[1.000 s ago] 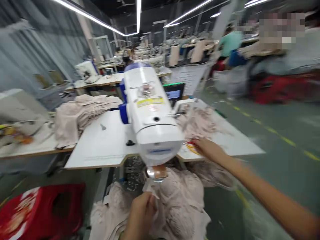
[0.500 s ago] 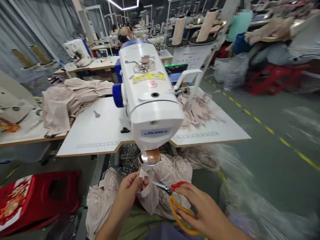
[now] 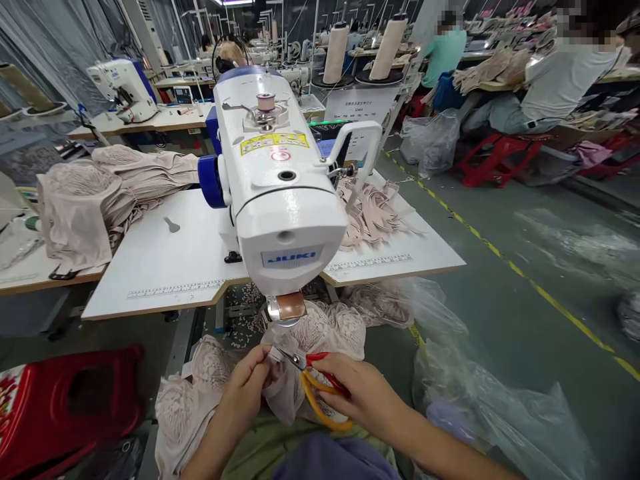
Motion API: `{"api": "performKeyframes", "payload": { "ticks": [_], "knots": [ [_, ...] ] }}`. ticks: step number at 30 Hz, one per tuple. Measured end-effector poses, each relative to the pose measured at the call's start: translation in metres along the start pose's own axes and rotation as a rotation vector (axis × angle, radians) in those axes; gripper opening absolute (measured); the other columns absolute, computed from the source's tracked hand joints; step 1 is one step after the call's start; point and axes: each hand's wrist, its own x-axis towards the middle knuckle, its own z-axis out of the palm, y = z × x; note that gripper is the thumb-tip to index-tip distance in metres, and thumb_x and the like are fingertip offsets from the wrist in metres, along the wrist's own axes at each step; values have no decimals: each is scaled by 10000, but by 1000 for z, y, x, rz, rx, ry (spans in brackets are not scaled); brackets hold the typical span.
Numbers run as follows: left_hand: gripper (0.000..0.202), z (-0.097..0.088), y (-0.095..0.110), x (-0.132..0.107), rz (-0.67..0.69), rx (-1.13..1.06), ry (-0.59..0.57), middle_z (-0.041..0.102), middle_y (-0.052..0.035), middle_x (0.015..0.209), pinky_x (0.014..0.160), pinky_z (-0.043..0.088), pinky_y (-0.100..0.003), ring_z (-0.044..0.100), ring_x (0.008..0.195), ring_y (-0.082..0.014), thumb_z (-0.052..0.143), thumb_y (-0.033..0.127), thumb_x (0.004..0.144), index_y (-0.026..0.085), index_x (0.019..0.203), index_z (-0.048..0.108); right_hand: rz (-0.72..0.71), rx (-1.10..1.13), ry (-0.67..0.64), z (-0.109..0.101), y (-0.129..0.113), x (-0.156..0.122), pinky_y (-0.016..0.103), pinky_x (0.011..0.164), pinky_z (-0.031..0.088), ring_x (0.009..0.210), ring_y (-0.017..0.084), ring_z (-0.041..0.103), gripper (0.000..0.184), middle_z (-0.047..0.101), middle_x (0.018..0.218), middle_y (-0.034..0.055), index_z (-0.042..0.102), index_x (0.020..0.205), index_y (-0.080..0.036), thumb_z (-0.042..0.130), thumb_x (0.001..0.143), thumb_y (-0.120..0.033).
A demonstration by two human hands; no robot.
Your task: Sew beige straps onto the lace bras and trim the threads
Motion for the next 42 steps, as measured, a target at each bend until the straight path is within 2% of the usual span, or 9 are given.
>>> {"api": "performKeyframes", "payload": {
  "ticks": [4,13,21,26,29,33,36,39,42],
  "knots": [
    [422,-7,0,-2,27,33,10,411,37,677,565,288,-247,353,615,-122,427,549,949,203,714,487,77,153,91,4,4,-12,290,721,520,882,209,660,383,674,1049,63,559,1183,-278,634,819,-182],
    [379,-13,-5,2,-4,110,-55,521,23,721,539,286,-227,390,598,-104,463,530,950,188,827,569,69,200,79,16,-4,-2,326,733,502,872,223,617,478,643,1095,64,542,1180,-275,687,728,-224],
    [396,-19,-9,4,7,207,-41,521,11,709,541,291,-229,400,602,-112,433,514,962,188,772,552,120,255,-3,12,-2,10,284,675,490,787,190,640,395,684,1050,43,603,1177,-272,698,796,-227],
    [411,-18,-7,7,-2,185,-23,524,14,685,547,312,-228,416,590,-110,463,529,945,184,744,557,126,261,7,11,3,2,279,771,516,961,218,678,358,708,1105,51,622,1199,-292,685,849,-252],
    [393,-19,-5,9,17,165,14,582,-1,706,563,359,-221,475,610,-118,492,524,929,183,766,600,161,225,47,6,13,-10,288,771,528,930,219,690,320,720,1071,65,636,1185,-272,645,865,-263],
    [345,-24,-9,11,118,392,143,686,-50,837,640,455,-243,628,772,-180,471,480,940,196,922,667,272,61,41,-21,38,-12,288,668,526,799,212,690,327,725,1035,75,650,1183,-253,615,868,-335],
    [363,-27,-12,14,163,576,227,713,-70,858,613,487,-258,686,832,-220,446,453,940,188,1119,619,378,-148,132,-55,69,13,308,654,511,802,233,677,368,717,1023,103,639,1189,-202,547,915,-429],
    [340,-32,-6,18,142,604,152,734,-63,868,630,521,-262,709,839,-216,417,427,951,209,1121,615,395,-340,269,-93,104,55,334,697,505,854,265,670,336,710,996,128,643,1135,-155,552,912,-389],
    [344,-40,8,23,94,502,-38,741,-74,1031,787,551,-289,704,923,-194,378,416,980,220,1166,592,296,-439,333,-114,122,84,413,883,490,1038,315,632,288,674,1138,178,651,1128,-128,567,890,-266]
  ]
}}
